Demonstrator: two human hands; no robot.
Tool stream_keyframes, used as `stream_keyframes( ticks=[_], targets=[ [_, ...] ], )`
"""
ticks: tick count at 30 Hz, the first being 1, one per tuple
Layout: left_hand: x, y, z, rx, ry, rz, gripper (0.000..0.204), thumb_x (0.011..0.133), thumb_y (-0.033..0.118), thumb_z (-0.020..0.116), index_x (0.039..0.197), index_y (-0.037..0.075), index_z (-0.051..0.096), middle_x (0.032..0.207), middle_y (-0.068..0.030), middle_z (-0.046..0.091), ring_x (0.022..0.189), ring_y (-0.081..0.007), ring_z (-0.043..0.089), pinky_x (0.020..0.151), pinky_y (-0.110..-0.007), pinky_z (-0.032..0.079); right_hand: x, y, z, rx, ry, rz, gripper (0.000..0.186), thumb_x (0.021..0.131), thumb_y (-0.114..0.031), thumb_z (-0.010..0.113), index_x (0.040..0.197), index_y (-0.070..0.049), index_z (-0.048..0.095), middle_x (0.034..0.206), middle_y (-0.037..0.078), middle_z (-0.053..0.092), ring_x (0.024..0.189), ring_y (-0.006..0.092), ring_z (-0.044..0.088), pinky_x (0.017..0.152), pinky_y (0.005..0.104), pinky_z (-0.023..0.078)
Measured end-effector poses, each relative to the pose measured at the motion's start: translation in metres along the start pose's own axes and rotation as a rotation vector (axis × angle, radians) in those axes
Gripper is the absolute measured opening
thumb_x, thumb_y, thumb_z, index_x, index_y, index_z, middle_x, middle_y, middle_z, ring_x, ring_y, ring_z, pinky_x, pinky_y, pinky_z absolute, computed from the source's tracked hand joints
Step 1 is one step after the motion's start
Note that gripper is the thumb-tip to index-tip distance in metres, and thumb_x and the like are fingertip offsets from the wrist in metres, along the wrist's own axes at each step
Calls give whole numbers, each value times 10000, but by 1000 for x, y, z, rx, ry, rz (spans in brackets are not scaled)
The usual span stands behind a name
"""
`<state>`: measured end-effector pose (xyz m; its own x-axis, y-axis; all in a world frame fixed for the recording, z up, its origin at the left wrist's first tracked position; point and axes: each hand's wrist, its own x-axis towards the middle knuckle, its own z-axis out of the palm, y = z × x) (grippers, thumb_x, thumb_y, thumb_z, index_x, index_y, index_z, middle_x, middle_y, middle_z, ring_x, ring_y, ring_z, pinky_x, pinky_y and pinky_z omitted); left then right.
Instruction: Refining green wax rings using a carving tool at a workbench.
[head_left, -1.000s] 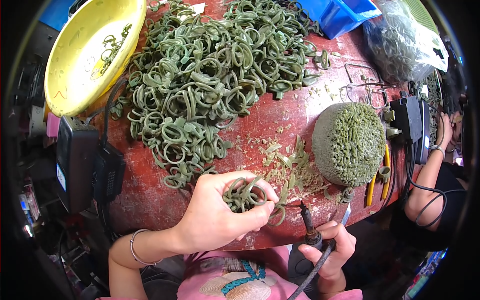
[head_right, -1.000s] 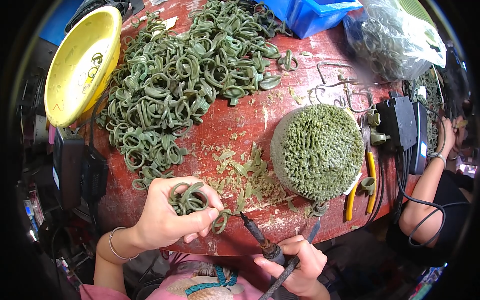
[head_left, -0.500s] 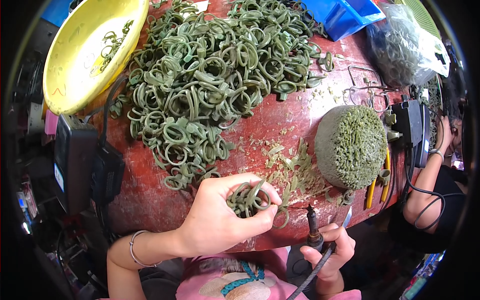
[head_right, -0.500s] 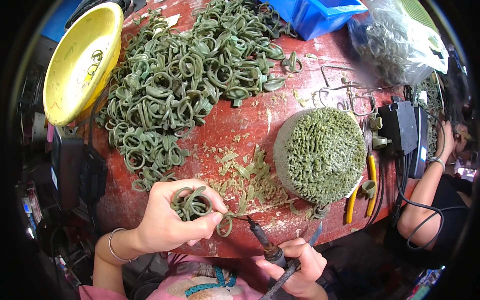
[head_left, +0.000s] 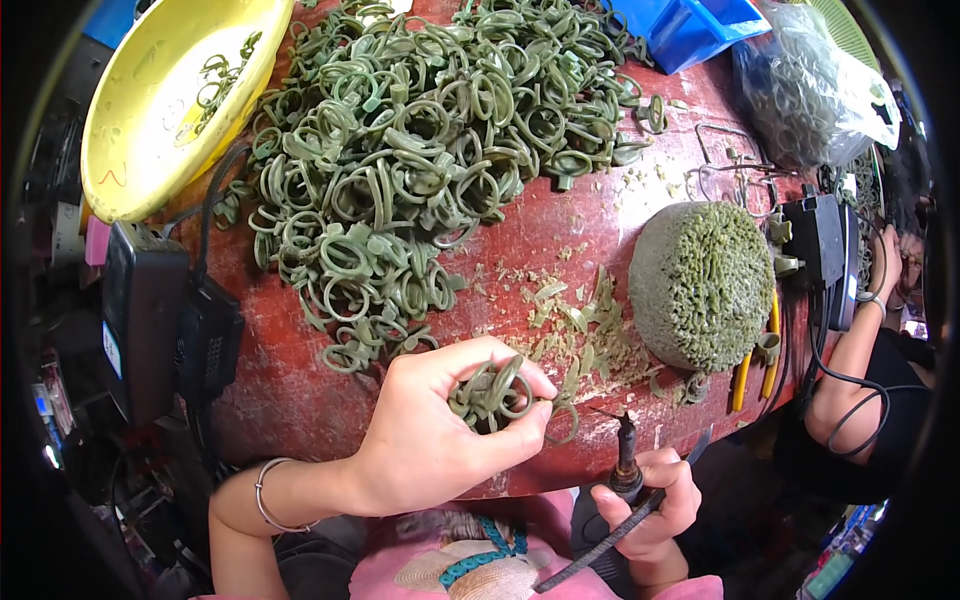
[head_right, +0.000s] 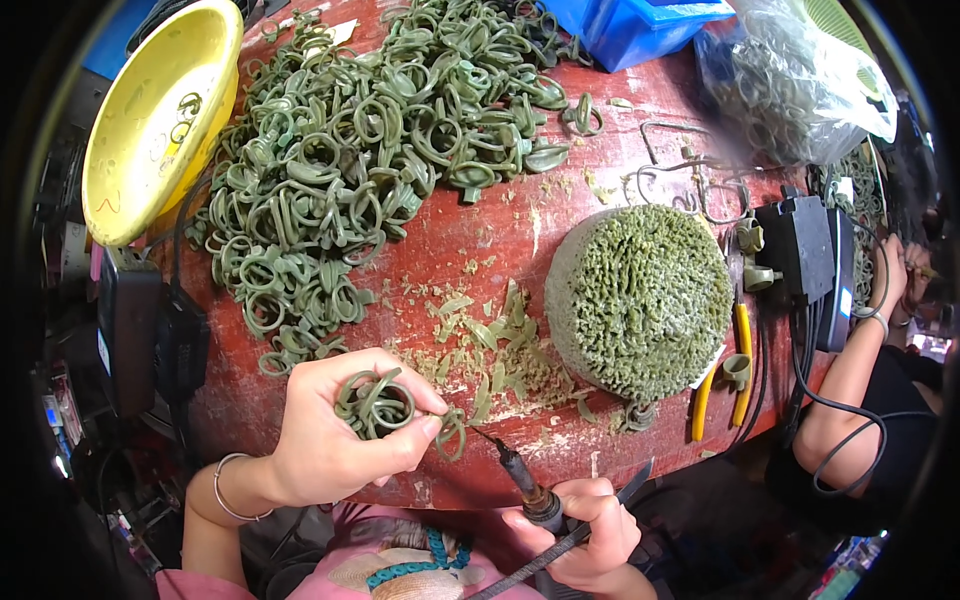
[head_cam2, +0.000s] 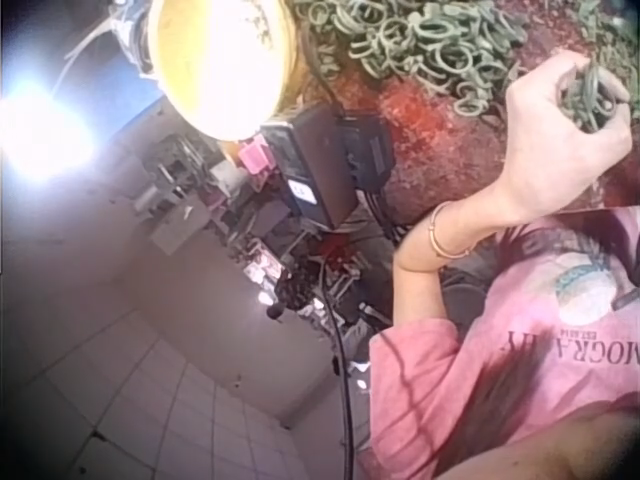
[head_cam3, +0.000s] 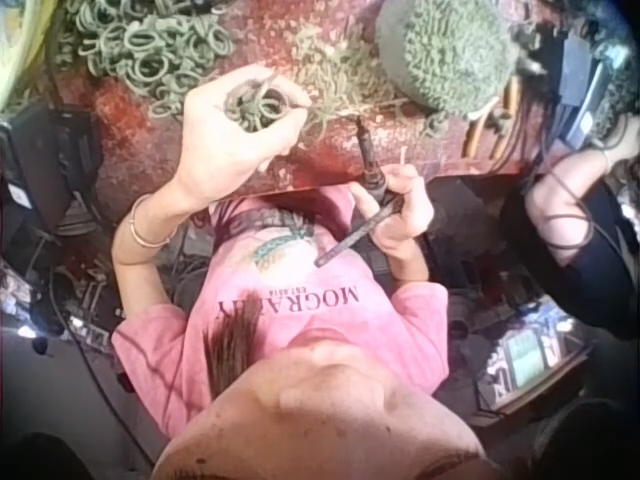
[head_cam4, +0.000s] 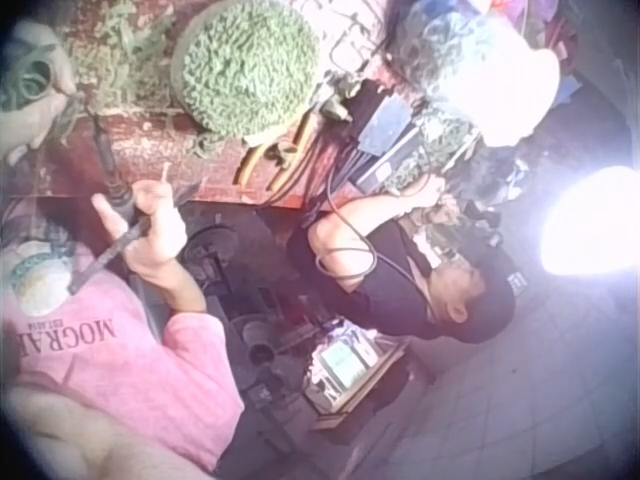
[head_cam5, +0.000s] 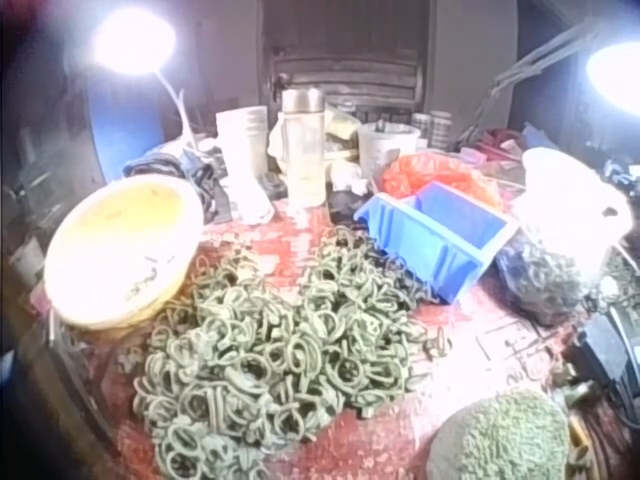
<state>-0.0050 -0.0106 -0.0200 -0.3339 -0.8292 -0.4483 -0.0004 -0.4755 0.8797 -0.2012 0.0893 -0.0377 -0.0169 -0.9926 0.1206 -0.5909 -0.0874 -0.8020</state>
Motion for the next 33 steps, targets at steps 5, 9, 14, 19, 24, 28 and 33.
stream_keyframes(
  ticks=[5,9,14,19,24,28,33],
  targets=[
    [0,-4,1,53,16,74,105,718,-46,629,810,-28,582,673,-24,589,569,-31,522,496,-177,409,1,-3,2,-91,23,-63,449,603,-243,809,747,-35,439,600,87,557,470,178,558,404,237,418],
    [-2,-3,3,83,27,59,107,712,-39,640,798,-19,580,716,-31,605,610,-37,536,530,-187,424,0,-2,0,-144,0,-99,467,591,-266,815,748,-42,436,626,71,558,459,171,550,398,235,418],
    [-1,-4,1,129,43,85,112,703,-32,653,777,-4,574,731,-36,610,643,-38,543,554,-189,428,2,-4,1,-163,-26,-117,469,582,-273,820,742,-48,441,651,62,560,454,162,545,391,230,410],
    [-2,-1,3,118,64,46,123,696,-33,659,761,10,564,719,-24,597,629,-34,530,556,-186,424,3,-7,0,-215,-46,-109,476,561,-274,831,738,-47,451,652,61,558,452,162,545,392,238,413],
    [-2,-4,3,117,78,64,127,693,-33,663,756,14,564,727,-24,595,628,-34,522,560,-188,420,1,-9,0,-210,-55,-102,464,600,-256,800,749,-23,428,645,98,539,471,189,524,414,257,405],
    [-3,-6,1,123,65,76,133,691,-30,668,758,14,561,732,-30,596,636,-37,526,566,-191,422,0,-10,2,-228,-88,-101,454,657,-232,763,771,8,395,631,138,519,492,210,506,434,273,398],
    [-2,-7,4,93,84,80,129,696,1,672,745,21,555,688,-5,568,610,-23,489,534,-186,401,0,-10,2,-231,-63,-117,455,649,-232,771,764,8,402,612,123,513,483,209,503,432,269,398]
  ],
)
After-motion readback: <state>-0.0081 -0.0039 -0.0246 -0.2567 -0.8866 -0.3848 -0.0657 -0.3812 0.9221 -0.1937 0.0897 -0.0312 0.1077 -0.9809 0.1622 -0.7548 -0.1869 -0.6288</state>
